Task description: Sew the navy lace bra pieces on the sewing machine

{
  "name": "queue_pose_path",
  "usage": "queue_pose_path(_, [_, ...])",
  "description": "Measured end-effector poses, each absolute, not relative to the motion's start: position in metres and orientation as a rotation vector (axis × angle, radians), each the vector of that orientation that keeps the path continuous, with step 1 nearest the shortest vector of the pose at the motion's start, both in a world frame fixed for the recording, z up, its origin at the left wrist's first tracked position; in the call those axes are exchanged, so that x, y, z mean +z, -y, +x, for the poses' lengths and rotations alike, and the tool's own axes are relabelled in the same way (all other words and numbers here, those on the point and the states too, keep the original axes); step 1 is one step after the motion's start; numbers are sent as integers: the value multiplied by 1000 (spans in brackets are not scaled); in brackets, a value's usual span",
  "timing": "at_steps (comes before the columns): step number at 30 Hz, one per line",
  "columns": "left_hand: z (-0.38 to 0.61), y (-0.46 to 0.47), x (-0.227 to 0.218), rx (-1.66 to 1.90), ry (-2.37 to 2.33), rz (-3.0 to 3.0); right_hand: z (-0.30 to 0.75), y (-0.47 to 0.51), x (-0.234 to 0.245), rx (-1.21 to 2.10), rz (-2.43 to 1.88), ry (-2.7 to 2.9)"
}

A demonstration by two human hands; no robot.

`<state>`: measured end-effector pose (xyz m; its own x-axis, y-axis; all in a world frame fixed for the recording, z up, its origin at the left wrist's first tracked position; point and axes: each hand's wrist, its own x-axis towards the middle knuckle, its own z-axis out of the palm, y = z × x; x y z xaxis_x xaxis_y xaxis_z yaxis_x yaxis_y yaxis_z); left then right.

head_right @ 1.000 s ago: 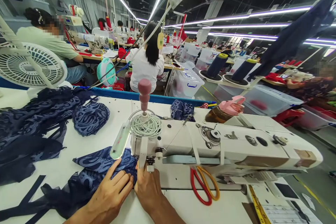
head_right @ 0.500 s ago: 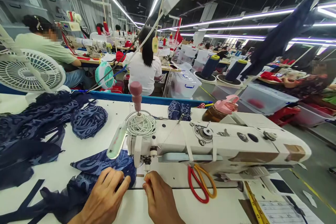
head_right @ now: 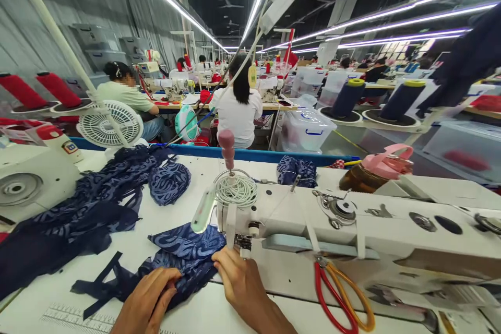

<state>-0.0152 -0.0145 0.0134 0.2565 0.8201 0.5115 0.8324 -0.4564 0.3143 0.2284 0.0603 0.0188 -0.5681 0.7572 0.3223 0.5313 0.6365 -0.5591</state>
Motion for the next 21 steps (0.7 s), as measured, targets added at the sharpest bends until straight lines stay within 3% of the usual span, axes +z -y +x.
queue_pose_path(4, [-1, 28, 4, -1061, 1613, -2256, 226, -59, 17, 549, -988, 2261])
queue_pose_path(10, [0, 36, -16, -822, 1607, -2144, 224, -57, 19, 533, -1006, 2239])
queue_pose_path(21, [-21, 30, -10, -853, 1565, -2246, 223, -56, 13, 514, -1003, 2205])
